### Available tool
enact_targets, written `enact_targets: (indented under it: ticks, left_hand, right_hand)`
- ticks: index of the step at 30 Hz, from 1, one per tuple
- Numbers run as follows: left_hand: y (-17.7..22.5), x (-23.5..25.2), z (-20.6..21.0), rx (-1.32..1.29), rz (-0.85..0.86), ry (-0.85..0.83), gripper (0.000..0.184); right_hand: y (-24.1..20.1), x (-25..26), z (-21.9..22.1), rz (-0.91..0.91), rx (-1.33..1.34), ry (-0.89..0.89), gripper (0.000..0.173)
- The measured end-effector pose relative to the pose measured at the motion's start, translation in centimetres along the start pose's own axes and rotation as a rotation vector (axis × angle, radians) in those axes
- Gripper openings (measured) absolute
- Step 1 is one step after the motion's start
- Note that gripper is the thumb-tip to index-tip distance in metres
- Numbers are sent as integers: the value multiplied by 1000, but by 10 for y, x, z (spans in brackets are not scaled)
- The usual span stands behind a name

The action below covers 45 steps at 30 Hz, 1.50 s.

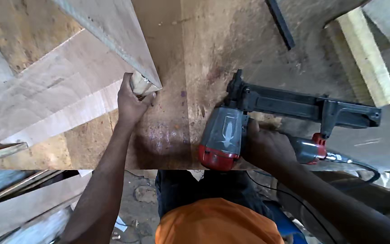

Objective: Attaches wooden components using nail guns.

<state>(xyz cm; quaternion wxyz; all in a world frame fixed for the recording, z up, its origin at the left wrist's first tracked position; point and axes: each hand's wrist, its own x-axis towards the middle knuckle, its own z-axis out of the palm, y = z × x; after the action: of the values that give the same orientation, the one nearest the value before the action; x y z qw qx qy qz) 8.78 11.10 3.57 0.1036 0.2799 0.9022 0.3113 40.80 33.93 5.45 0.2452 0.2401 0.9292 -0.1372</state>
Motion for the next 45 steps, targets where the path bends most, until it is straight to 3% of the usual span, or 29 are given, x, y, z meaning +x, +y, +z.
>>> enact_targets:
  ticks: [12,23,31,39,42,45]
  left_hand:
    - [17,-5,8,211,-99,117,75]
    - [14,-3,3,204,-132,38,75]
    - [14,-3,-5,159,-131,3,66]
    - [15,-1,-2,117,-176,41,75]
    - [15,0,4,89,-173,103,75]
    - [13,3,6,68,-171,113,72]
  right_hand:
    - [-6,-4,-10,58,37,-84,52]
    - [-11,-6,-7,119,22,-59,65]
    - [-17,-9,-5,144,-42,-1,63]
    - [-15,-7,3,171,-25,22,79]
    - [-11,-7,12,133,-10,104,91]
    - [-2,-5,21,78,15,138,91]
